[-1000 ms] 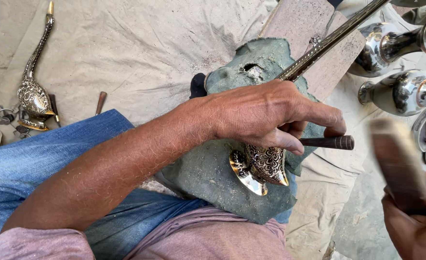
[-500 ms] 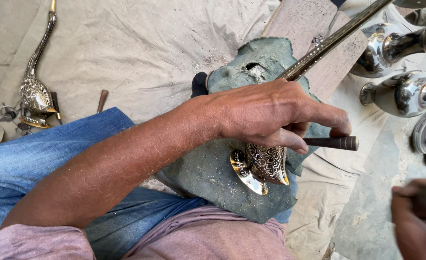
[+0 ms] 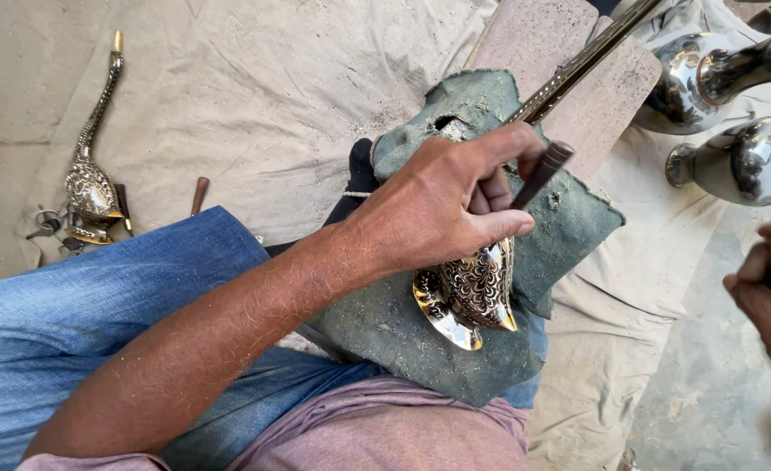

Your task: The person hammers a chisel against a decorative metal vessel resting on a cushion, then uses a small file to smooth the rim of a separate polished metal piece. The person handles multiple metal vessels and tools during the process.

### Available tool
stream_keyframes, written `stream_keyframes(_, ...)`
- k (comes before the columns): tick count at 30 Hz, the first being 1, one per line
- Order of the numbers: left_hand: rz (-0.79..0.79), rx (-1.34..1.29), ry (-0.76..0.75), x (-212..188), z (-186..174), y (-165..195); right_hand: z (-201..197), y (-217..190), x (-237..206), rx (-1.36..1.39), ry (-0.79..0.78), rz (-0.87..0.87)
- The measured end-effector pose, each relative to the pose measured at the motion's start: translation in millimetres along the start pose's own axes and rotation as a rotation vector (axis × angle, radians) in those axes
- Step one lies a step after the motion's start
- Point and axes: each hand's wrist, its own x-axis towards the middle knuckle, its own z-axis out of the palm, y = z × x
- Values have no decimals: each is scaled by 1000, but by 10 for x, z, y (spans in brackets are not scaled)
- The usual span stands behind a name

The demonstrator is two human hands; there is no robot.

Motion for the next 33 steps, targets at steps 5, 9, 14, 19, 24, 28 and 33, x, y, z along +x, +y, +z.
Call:
stream_keyframes(5, -21, 20, 38, 1, 29, 31, 93, 436, 797, -156, -12, -189)
stream_keyframes(9, -14, 35, 19, -14, 42, 91, 324, 381, 1104, -178, -14, -120)
stream_keyframes(14, -58, 49, -14, 3, 39, 149, 540, 279, 1147, -185, -47, -26)
stream_keyframes(19, -78, 38, -43, 20, 41, 114, 514, 253, 1052, -165, -92, -12)
stream_keyframes(24, -134, 21, -31, 26, 34, 152, 207, -286, 988, -78, -77, -144)
stream_keyframes(28, -141, 68, -39, 59, 38, 272, -182, -849, 740, -52, -136, -283)
stream_keyframes(33, -63, -114, 209, -299, -98, 354, 96, -786, 128, 351, 46, -50)
